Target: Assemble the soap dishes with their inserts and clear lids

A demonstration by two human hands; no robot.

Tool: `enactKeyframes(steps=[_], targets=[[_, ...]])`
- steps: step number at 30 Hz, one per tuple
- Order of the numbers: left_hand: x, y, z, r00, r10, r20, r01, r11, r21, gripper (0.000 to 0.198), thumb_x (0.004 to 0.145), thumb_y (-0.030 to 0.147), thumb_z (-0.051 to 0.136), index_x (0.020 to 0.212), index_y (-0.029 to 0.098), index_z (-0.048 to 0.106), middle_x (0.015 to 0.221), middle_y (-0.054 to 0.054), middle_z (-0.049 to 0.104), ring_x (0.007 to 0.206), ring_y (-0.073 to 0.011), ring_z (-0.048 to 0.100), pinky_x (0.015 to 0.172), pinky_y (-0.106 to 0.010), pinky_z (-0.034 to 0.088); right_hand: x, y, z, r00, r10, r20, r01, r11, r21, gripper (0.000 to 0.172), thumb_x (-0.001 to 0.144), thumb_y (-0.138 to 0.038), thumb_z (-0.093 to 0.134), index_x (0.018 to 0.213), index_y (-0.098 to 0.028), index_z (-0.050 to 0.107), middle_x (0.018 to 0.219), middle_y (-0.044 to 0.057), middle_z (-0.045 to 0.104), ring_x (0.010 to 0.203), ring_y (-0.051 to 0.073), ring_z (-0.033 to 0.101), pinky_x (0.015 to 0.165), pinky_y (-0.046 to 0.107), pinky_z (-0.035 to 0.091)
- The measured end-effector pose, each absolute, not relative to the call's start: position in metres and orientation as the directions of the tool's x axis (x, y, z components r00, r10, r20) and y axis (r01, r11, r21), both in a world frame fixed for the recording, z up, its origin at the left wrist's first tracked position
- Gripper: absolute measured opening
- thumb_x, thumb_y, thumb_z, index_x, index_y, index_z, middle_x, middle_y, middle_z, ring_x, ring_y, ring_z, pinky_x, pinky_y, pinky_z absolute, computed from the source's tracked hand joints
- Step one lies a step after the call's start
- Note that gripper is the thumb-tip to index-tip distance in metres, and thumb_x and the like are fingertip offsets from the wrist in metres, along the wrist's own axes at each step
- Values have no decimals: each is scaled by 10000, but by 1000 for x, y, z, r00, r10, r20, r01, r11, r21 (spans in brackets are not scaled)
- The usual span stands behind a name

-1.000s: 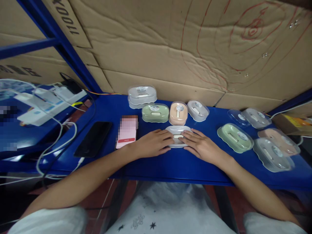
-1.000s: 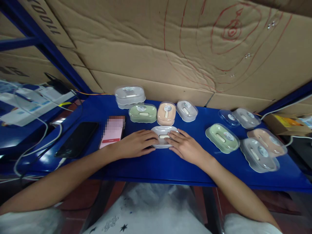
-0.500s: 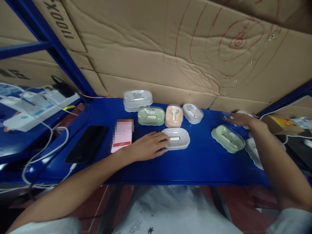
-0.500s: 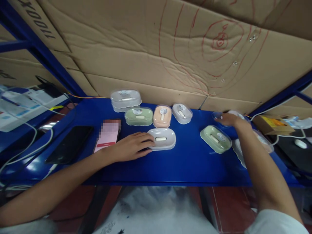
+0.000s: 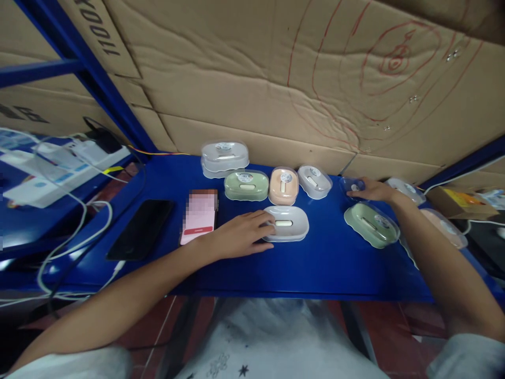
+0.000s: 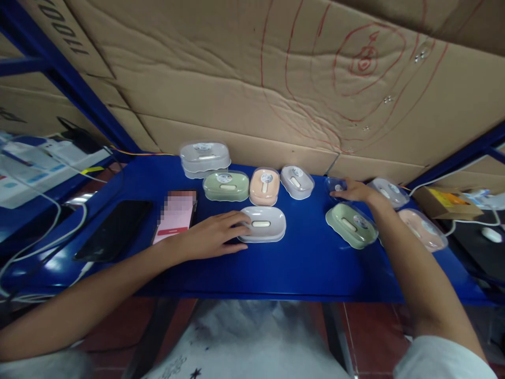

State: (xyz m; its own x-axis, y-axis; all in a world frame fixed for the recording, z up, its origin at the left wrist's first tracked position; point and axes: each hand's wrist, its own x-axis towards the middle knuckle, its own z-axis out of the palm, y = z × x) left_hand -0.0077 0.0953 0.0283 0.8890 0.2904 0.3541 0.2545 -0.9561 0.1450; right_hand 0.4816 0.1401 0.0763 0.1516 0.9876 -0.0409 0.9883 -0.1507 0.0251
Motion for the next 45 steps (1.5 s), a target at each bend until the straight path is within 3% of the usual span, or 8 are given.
enactKeyframes(steps=[7, 11, 16, 20, 23, 28, 34, 45], targets=[[-13, 98, 31, 873, 342, 349, 297, -938, 177, 49, 1003, 235, 658, 1030, 198, 639, 1286, -95, 677, 1182, -253, 676, 1034, -411, 583, 432, 147, 66, 210, 955, -209, 977, -213, 13, 900, 912, -596, 739, 1589, -112, 399, 1485, 251, 605, 1337, 357, 625, 1064, 425, 502], [-14, 98, 31, 856, 374, 357, 323, -926, 195, 115, 1002, 254, 666, 1101, 198, 644, 1377, -117, 644, 1255, -277, 662, 1009, -404, 601, 412, 117, 92, 290, 947, -142, 957, -287, 42, 795, 954, -614, 640, 1539, -107, 455, 1457, 302, 599, 1303, 452, 629, 1042, 545, 506], [-15, 100, 34, 824, 467, 320, 450, -884, 130, 530, 997, 315, 696, 1483, 230, 503, 1519, -150, 564, 1374, -339, 608, 1065, -469, 589, 352, 41, 107, 143, 937, 319, 969, -198, 147, 633, 976, -509, 596, 1496, -158, 512, 1592, 286, 483, 1362, 551, 550, 1037, 733, 478], [-16, 101, 37, 790, 554, 264, 511, -832, 217, 725, 1033, 363, 653, 1653, 306, 280, 1592, -140, 494, 1400, -328, 597, 1059, -455, 598, 309, 17, 92, -345, 907, 244, 927, 369, -62, 573, 999, -499, 634, 1502, -246, 524, 1647, 161, 488, 1485, 418, 497, 1153, 659, 483], [-17, 102, 37, 793, 552, 258, 471, -823, 317, 800, 1037, 397, 663, 1689, 354, 201, 1644, -128, 435, 1440, -325, 566, 1118, -471, 567, 297, 21, 74, -583, 788, 197, 750, 616, -243, 618, 1025, -499, 640, 1583, -302, 462, 1710, 96, 419, 1573, 332, 408, 1237, 593, 448], [-19, 105, 28, 791, 537, 293, 420, -825, 378, 810, 1017, 412, 708, 1686, 380, 252, 1645, -123, 437, 1474, -337, 532, 1151, -478, 551, 287, 32, 45, -637, 733, 238, 685, 680, -261, 672, 1083, -448, 569, 1696, -328, 320, 1744, 86, 360, 1620, 304, 327, 1277, 579, 411], [-19, 109, 21, 787, 528, 319, 415, -836, 359, 803, 1002, 425, 735, 1672, 345, 300, 1638, -146, 438, 1503, -355, 498, 1219, -532, 479, 282, 37, 25, -676, 680, 284, 689, 720, -84, 691, 1114, -397, 505, 1733, -280, 223, 1761, 136, 310, 1646, 328, 249, 1281, 604, 379], [-18, 109, 17, 771, 572, 280, 410, -782, 469, 806, 970, 459, 774, 1647, 349, 353, 1631, -131, 453, 1519, -336, 483, 1255, -518, 433, 277, 36, 27, -724, 607, 328, 658, 750, 64, 519, 1101, -324, 531, 1613, -249, 498, 1681, 149, 458, 1592, 339, 371, 1249, 610, 417]])
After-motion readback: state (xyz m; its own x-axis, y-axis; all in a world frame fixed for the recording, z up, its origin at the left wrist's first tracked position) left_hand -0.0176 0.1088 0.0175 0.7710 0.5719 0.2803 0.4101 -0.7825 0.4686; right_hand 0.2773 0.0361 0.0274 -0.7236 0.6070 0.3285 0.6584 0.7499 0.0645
